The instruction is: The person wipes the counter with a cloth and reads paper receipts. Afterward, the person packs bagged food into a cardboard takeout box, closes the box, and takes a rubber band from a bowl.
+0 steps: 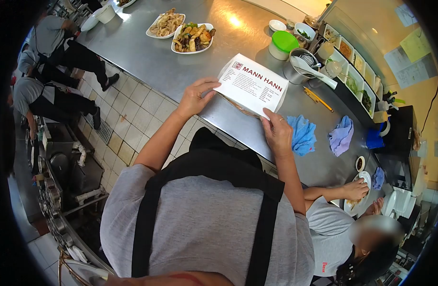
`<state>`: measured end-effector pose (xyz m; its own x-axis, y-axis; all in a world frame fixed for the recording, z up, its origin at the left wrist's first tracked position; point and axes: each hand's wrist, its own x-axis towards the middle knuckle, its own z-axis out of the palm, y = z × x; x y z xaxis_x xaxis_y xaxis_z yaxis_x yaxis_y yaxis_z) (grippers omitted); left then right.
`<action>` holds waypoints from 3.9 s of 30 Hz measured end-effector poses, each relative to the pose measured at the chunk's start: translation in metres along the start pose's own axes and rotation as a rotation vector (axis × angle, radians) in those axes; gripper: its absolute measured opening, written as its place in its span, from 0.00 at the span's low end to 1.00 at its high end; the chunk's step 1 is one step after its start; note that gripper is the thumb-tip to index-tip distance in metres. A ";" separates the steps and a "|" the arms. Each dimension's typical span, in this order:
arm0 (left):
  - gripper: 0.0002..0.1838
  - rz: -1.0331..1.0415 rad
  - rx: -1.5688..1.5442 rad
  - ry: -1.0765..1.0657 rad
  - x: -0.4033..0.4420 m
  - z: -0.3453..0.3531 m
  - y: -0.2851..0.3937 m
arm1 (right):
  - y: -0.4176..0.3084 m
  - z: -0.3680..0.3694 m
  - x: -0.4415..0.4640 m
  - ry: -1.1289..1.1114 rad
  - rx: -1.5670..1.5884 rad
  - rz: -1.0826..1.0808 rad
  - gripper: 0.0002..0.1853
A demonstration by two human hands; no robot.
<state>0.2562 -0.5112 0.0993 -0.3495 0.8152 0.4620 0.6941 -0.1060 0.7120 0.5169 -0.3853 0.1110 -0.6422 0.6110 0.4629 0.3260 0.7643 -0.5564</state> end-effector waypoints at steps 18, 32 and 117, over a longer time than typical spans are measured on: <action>0.34 0.176 0.155 0.080 -0.001 0.045 0.024 | 0.009 -0.005 0.003 -0.081 -0.183 -0.146 0.14; 0.31 0.128 0.173 0.133 -0.002 0.054 0.028 | 0.014 -0.009 0.003 -0.007 -0.248 -0.236 0.16; 0.25 0.492 0.335 -0.197 0.021 0.036 0.002 | 0.077 -0.302 0.012 0.810 -1.016 1.006 0.40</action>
<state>0.2731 -0.4740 0.0918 0.1621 0.8094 0.5644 0.9148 -0.3377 0.2216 0.7439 -0.2566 0.2825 0.4988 0.6082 0.6175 0.8664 -0.3685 -0.3369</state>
